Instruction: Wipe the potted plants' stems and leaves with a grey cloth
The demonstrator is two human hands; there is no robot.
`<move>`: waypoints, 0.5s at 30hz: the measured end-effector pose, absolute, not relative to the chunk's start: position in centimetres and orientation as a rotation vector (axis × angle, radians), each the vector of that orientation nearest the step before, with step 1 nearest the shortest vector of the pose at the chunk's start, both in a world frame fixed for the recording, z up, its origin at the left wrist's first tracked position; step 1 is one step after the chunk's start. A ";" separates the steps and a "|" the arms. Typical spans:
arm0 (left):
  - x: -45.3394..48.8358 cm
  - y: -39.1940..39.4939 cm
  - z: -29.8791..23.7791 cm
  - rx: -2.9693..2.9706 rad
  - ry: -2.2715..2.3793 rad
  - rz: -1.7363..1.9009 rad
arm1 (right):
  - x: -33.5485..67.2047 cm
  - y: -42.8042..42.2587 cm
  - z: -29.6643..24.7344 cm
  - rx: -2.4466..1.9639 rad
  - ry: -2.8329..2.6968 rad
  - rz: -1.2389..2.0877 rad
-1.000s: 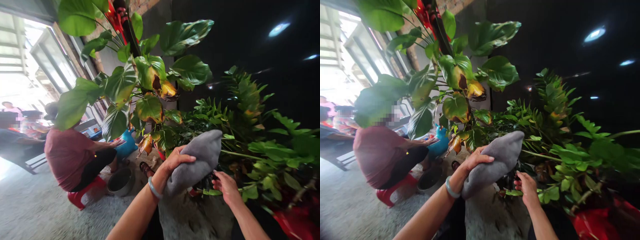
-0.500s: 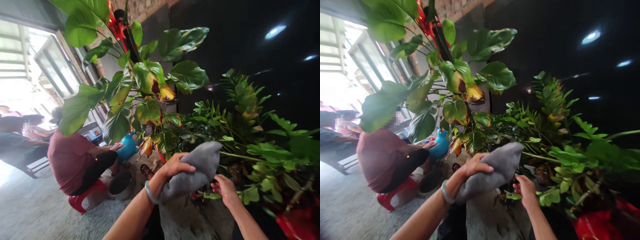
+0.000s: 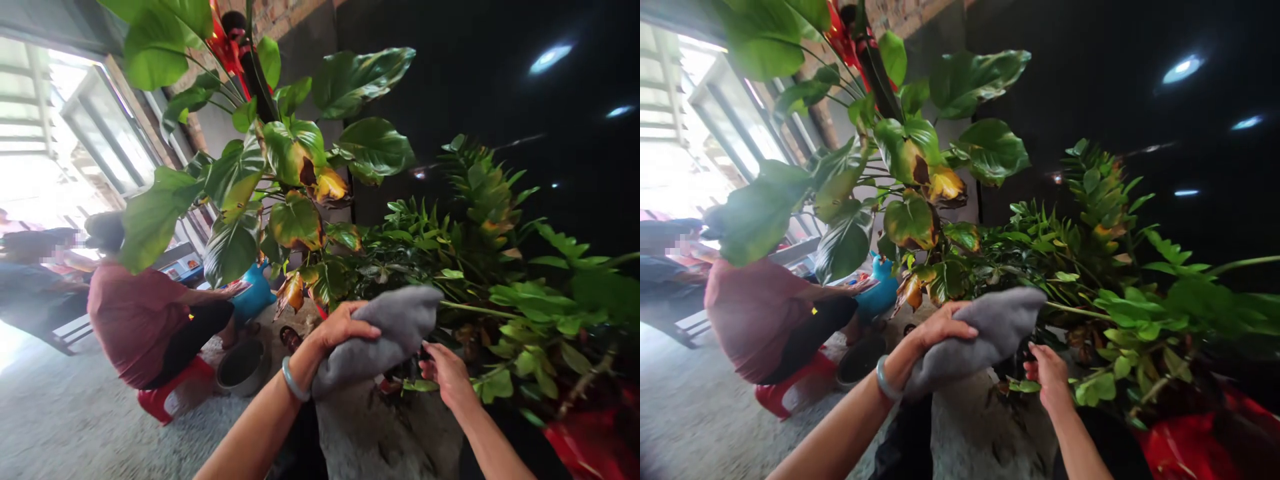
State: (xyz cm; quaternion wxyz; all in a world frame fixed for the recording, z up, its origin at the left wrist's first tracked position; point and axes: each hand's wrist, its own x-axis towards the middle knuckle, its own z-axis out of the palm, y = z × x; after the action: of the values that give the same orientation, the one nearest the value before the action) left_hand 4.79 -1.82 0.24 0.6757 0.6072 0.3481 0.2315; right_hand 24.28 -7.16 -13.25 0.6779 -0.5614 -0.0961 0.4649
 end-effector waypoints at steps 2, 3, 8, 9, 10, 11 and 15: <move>6.3 -0.8 1.8 1.306 0.688 0.689 | 24.1 -7.1 -13.0 -1.238 -0.222 1.024; 7.3 -0.4 1.9 1.273 0.661 0.757 | 24.1 -7.1 -13.0 -1.230 -0.222 1.014; 8.7 -1.4 -2.6 1.321 0.898 0.684 | 24.2 -7.1 -12.9 -1.241 -0.187 1.004; 8.0 -2.1 -3.5 1.369 0.953 0.585 | 24.2 -7.1 -12.9 -1.246 -0.181 1.011; 6.9 -2.8 -3.9 1.411 0.974 0.487 | 24.2 -7.2 -12.9 -1.250 -0.177 1.019; 5.7 -3.4 -3.8 1.434 0.966 0.415 | 24.3 -7.2 -12.9 -1.254 -0.173 1.025; 1.5 -3.7 1.3 1.364 0.860 0.685 | 24.4 -7.2 -13.0 -1.267 -0.171 1.031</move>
State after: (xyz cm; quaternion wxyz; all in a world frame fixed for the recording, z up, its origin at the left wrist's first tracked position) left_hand 1.52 -3.65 1.28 0.6404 0.5981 0.3770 0.3002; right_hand 24.45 -7.17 -12.97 0.6815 -0.5646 -0.0762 0.4594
